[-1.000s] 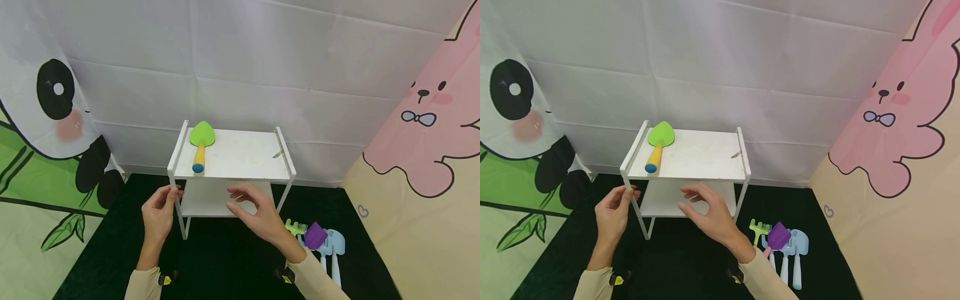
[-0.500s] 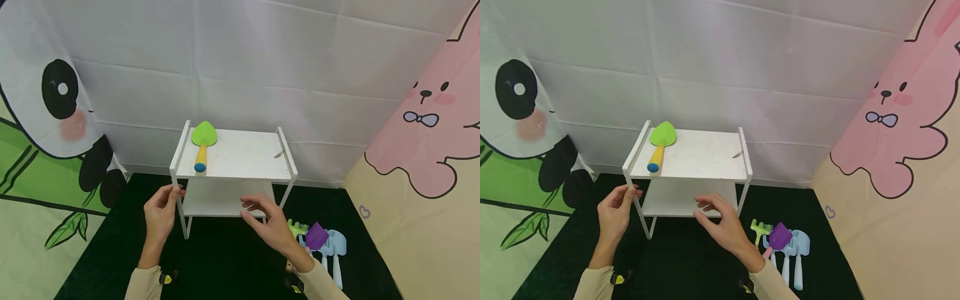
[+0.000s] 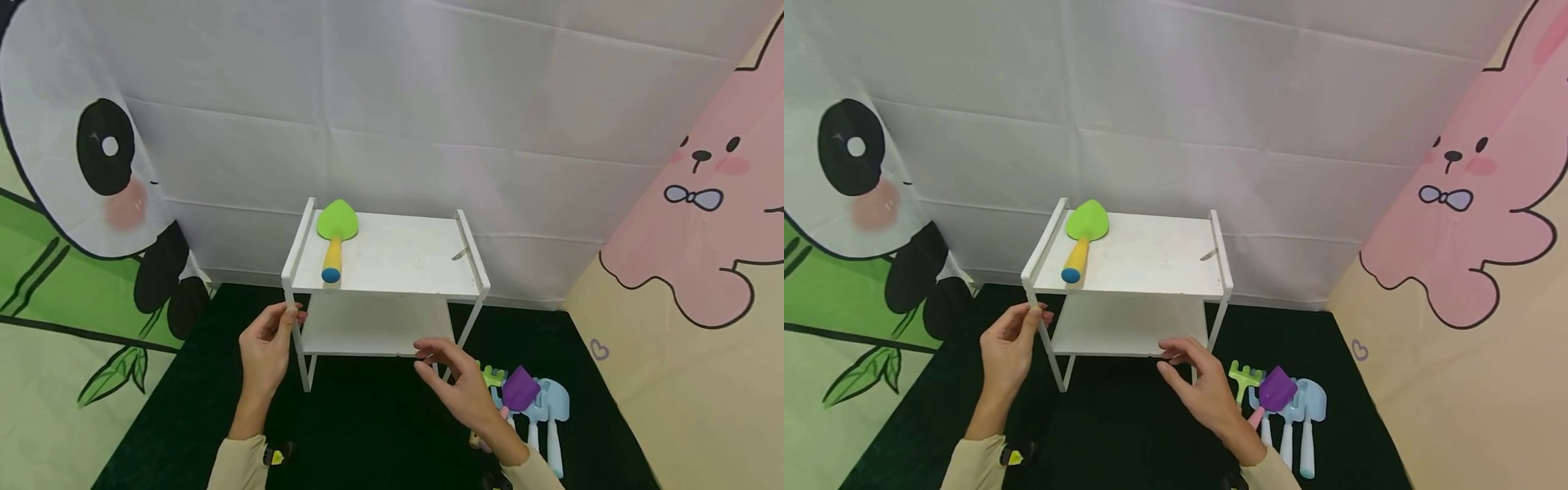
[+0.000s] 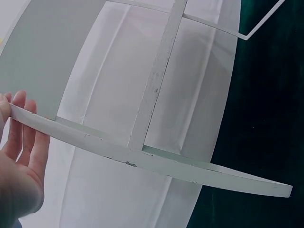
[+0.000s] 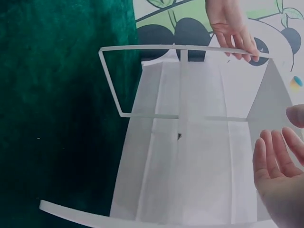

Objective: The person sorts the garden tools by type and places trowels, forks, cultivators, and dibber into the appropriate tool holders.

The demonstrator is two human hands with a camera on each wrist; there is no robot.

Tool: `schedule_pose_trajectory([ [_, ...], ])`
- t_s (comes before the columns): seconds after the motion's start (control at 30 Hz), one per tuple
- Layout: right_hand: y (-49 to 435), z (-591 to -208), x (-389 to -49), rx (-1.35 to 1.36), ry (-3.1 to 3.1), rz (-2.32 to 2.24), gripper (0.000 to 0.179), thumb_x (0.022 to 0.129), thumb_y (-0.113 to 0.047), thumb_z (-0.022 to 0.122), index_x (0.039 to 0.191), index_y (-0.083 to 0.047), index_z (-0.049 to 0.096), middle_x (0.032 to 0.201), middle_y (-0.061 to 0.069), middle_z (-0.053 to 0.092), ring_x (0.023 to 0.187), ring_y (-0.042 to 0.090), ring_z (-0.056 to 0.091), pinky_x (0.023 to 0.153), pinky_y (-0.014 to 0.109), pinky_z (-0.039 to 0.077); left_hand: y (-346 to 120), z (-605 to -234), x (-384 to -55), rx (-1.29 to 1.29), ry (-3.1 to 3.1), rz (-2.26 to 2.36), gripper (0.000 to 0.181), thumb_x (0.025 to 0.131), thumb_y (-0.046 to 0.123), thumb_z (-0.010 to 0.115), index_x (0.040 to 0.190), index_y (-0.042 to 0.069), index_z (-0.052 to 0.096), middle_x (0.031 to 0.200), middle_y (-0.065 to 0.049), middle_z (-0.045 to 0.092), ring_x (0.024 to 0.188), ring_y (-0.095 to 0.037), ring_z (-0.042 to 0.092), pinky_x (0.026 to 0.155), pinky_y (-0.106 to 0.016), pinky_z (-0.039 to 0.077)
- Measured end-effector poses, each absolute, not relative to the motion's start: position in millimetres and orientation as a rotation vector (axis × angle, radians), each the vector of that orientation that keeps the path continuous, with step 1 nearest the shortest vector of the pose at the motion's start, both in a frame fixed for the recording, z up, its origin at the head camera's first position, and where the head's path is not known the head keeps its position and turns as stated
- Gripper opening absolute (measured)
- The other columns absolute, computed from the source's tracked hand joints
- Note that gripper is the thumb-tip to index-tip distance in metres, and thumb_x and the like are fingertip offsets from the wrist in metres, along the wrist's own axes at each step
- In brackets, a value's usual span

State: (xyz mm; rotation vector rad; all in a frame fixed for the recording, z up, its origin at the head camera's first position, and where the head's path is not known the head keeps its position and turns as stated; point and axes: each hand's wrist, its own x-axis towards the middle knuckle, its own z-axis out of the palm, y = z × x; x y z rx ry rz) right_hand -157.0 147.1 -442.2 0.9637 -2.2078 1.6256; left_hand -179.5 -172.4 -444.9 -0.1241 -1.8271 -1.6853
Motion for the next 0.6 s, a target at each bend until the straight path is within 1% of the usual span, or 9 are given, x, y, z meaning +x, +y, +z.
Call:
schedule_pose_trajectory([
  [0.1, 152.7, -448.7, -155.1, 0.936, -2.209, 1.633, 0.033, 0.099, 0.002, 0.064, 0.132, -0.006, 0.062, 0.123, 0.021, 0.065, 0.107, 0.029, 0.066, 0.094, 0.034, 0.056, -172.5, -446.0, -179.8, -0.127, -1.824, -1.685, 0.016, 0.104, 0.005, 0.06, 0.111, -0.003, 0.071, 0.097, -0.005, 0.076, 0.092, -0.007, 0.072, 0.089, -0.017, 0.054],
  [0.2, 158.5, -456.4, -153.0, 0.887, -2.237, 1.67, 0.032, 0.1, 0.0, 0.064, 0.131, -0.005, 0.062, 0.125, 0.02, 0.064, 0.108, 0.03, 0.065, 0.095, 0.032, 0.055, -172.6, -446.5, -179.4, -0.117, -1.83, -1.682, 0.016, 0.104, 0.004, 0.06, 0.112, -0.003, 0.071, 0.097, -0.005, 0.077, 0.091, -0.006, 0.071, 0.088, -0.017, 0.053],
  [0.33, 165.7, -465.4, -151.5, 0.82, -2.283, 1.701, 0.03, 0.101, -0.004, 0.064, 0.131, -0.003, 0.061, 0.125, 0.013, 0.065, 0.107, 0.031, 0.065, 0.094, 0.03, 0.055, -172.5, -445.9, -179.3, -0.105, -1.837, -1.684, 0.016, 0.104, 0.006, 0.061, 0.112, -0.001, 0.072, 0.097, -0.004, 0.077, 0.092, -0.006, 0.071, 0.089, -0.017, 0.053],
  [0.4, 169.4, -469.8, -150.8, 0.795, -2.301, 1.709, 0.031, 0.102, -0.005, 0.064, 0.132, -0.003, 0.061, 0.124, 0.01, 0.066, 0.105, 0.029, 0.066, 0.093, 0.03, 0.056, -172.5, -445.9, -179.4, -0.1, -1.84, -1.686, 0.016, 0.104, 0.008, 0.061, 0.111, -0.001, 0.072, 0.097, -0.003, 0.077, 0.092, -0.007, 0.072, 0.089, -0.017, 0.053],
  [0.53, 176.0, -476.7, -147.4, 0.696, -2.35, 1.736, 0.03, 0.102, -0.01, 0.065, 0.132, -0.009, 0.062, 0.123, 0.003, 0.066, 0.103, 0.022, 0.066, 0.093, 0.029, 0.055, -172.5, -446.3, -180.1, -0.094, -1.844, -1.692, 0.017, 0.105, 0.011, 0.061, 0.111, -0.002, 0.072, 0.096, -0.001, 0.076, 0.093, -0.008, 0.072, 0.09, -0.018, 0.054],
  [0.6, 179.2, -479.4, -145.3, 0.636, -2.379, 1.755, 0.03, 0.102, -0.013, 0.066, 0.132, -0.009, 0.062, 0.124, 0.001, 0.066, 0.105, 0.02, 0.066, 0.095, 0.028, 0.054, -169.5, -438.7, -175.2, -0.081, -1.849, -1.693, 0.018, 0.104, 0.008, 0.06, 0.11, -0.005, 0.071, 0.096, -0.005, 0.076, 0.092, -0.007, 0.071, 0.089, -0.018, 0.053],
])
